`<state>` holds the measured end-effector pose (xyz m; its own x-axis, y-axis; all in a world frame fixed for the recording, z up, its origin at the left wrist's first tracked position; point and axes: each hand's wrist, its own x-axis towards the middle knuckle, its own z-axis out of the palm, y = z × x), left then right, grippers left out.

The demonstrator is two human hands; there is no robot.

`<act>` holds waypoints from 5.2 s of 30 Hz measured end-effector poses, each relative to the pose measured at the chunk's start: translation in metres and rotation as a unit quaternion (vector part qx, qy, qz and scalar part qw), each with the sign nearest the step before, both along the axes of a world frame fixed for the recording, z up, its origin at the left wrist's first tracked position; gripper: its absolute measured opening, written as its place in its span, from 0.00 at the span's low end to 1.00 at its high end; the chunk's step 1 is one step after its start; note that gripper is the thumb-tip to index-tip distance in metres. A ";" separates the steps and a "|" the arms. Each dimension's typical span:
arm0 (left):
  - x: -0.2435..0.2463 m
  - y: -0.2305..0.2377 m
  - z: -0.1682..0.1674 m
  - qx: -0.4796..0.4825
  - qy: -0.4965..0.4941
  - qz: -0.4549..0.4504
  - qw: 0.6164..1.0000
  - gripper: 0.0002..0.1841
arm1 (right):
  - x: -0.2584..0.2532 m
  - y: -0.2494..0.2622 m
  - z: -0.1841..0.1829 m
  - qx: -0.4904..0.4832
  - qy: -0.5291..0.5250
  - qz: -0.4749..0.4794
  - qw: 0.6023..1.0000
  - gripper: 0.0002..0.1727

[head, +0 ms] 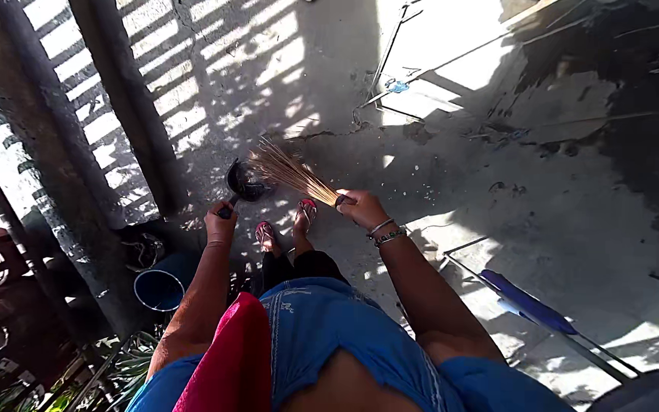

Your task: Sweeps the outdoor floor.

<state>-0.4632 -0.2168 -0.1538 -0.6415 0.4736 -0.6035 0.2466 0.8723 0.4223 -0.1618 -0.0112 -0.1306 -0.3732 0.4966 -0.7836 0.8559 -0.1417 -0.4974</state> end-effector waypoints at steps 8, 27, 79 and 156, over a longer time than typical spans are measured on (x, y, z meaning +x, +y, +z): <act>-0.020 -0.043 0.005 0.052 -0.012 -0.065 0.997 0.10 | 0.056 0.008 -0.002 0.096 -0.072 -0.208 0.971 0.33; -0.007 -0.071 -0.018 0.048 -0.046 -0.120 0.991 0.08 | 0.129 -0.038 -0.005 0.094 -0.119 -0.418 0.896 0.34; -0.004 -0.102 -0.018 0.052 -0.059 -0.180 0.980 0.11 | 0.141 -0.134 0.028 0.017 -0.027 -0.465 0.885 0.27; 0.010 -0.121 -0.007 0.070 0.006 -0.140 0.988 0.06 | 0.052 -0.178 0.009 0.032 -0.012 -0.163 0.986 0.27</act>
<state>-0.4529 -0.3376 -0.1609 -0.4803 0.7117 -0.5126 0.4768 0.7024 0.5285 -0.1099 -0.1889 -0.1218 -0.1677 0.6355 -0.7537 0.7816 -0.3802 -0.4945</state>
